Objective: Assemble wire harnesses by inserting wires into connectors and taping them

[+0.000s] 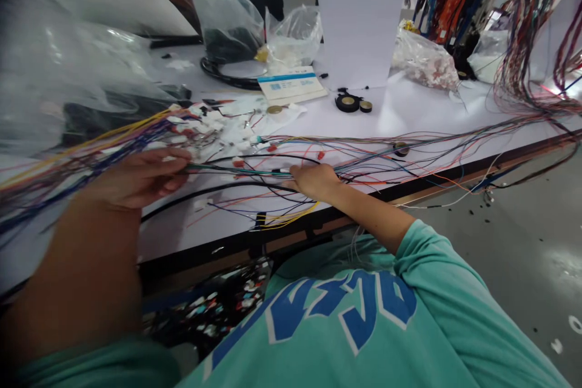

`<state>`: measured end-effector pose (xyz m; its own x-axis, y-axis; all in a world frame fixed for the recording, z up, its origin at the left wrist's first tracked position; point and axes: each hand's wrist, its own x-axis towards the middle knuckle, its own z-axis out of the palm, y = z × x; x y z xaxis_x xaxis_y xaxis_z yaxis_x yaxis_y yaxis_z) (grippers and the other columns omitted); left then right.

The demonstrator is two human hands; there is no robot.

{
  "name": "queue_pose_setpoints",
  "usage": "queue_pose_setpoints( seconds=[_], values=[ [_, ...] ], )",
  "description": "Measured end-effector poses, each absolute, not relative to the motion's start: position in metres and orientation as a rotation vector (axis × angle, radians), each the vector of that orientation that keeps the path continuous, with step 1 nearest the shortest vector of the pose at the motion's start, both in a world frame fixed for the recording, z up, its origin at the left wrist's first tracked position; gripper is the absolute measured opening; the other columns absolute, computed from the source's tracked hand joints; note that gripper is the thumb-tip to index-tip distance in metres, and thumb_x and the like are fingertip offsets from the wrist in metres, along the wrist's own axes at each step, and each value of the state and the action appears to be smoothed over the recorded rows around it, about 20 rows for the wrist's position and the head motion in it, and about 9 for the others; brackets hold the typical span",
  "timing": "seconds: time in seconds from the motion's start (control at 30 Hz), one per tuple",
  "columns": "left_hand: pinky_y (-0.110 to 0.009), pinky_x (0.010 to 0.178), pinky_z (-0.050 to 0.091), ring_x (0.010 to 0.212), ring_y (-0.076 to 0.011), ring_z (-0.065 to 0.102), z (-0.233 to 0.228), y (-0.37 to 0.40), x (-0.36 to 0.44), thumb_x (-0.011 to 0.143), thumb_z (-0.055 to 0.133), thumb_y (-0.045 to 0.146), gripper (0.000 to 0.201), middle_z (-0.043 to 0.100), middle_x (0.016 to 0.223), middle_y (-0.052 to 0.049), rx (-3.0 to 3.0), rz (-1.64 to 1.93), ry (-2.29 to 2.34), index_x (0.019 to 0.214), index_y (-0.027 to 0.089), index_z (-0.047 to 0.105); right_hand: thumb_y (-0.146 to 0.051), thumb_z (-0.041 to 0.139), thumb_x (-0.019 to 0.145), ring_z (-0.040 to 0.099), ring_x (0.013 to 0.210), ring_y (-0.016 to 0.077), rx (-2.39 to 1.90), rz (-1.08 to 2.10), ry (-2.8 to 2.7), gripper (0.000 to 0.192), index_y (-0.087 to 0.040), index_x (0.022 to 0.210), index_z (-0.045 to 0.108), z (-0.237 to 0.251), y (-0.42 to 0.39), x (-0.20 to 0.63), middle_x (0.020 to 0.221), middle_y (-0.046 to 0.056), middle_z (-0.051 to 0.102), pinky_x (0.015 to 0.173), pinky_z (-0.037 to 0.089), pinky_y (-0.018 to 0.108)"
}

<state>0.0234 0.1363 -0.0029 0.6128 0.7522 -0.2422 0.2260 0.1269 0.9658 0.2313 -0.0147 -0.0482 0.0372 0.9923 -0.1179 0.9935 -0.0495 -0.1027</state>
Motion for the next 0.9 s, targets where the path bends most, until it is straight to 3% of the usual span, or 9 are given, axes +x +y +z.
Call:
queue_pose_setpoints(
  seconds=[0.17,0.27,0.4,0.5,0.63,0.73,0.9],
  values=[
    [-0.014,0.037,0.027,0.035,-0.0058,0.043,0.000,0.135,0.021,0.051,0.078,0.011,0.028,0.054,0.045,0.006,1.317,0.527,0.978,0.063,0.017,0.053,-0.050,0.024,0.096,0.063,0.099,0.0237,2.228,-0.318,2.187,0.050,-0.015,0.120,0.051,-0.049,-0.015,0.232,0.105,0.013,0.068,0.069,0.048,0.031],
    [-0.014,0.038,0.026,0.035,-0.0050,0.041,0.000,0.133,0.022,0.052,0.076,0.009,0.028,0.054,0.044,0.005,1.265,0.520,1.008,0.062,0.017,0.051,-0.049,0.029,0.095,0.061,0.102,0.0220,2.260,-0.344,2.262,0.047,-0.016,0.120,0.051,-0.046,-0.017,0.236,0.110,0.012,0.066,0.077,0.047,0.031],
    [-0.013,0.038,0.027,0.037,-0.0042,0.038,0.004,0.127,0.029,0.049,0.077,0.006,0.032,0.053,0.043,0.006,1.169,0.529,1.048,0.062,0.018,0.050,-0.037,0.044,0.093,0.050,0.117,0.0185,2.526,-0.018,2.497,0.037,-0.016,0.122,0.051,-0.032,-0.033,0.258,0.127,0.012,0.056,0.094,0.039,0.030],
    [-0.012,0.038,0.028,0.038,-0.0039,0.037,0.011,0.119,0.038,0.048,0.075,0.003,0.031,0.051,0.041,0.006,1.136,0.563,1.124,0.058,0.017,0.049,-0.027,0.042,0.091,0.056,0.099,0.0159,2.964,0.173,2.327,0.028,-0.015,0.111,0.058,-0.022,-0.065,0.288,0.111,0.010,0.062,0.085,0.042,0.029],
    [-0.012,0.038,0.027,0.039,-0.0043,0.037,0.016,0.114,0.045,0.054,0.067,0.001,0.025,0.050,0.040,0.005,1.125,0.574,1.196,0.055,0.016,0.047,-0.022,0.044,0.084,0.055,0.069,0.0133,3.342,0.097,1.813,0.019,-0.016,0.084,0.062,-0.030,-0.119,0.324,0.077,0.003,0.063,0.066,0.040,0.025],
    [-0.012,0.037,0.024,0.039,-0.0041,0.035,0.009,0.120,0.042,0.059,0.063,0.001,0.023,0.051,0.041,0.006,1.140,0.609,1.196,0.056,0.016,0.046,-0.021,0.049,0.079,0.054,0.068,0.0147,3.253,-0.039,1.731,0.014,-0.016,0.076,0.063,-0.046,-0.150,0.335,0.072,0.003,0.063,0.063,0.039,0.025],
    [-0.013,0.038,0.025,0.042,-0.0046,0.038,-0.015,0.140,0.031,0.063,0.060,0.004,0.016,0.056,0.048,0.004,1.218,0.622,1.081,0.060,0.016,0.051,-0.015,0.051,0.079,0.058,0.081,0.0184,3.007,-0.048,1.920,0.016,-0.016,0.079,0.066,-0.064,-0.168,0.336,0.083,0.008,0.065,0.076,0.043,0.029]
  ],
)
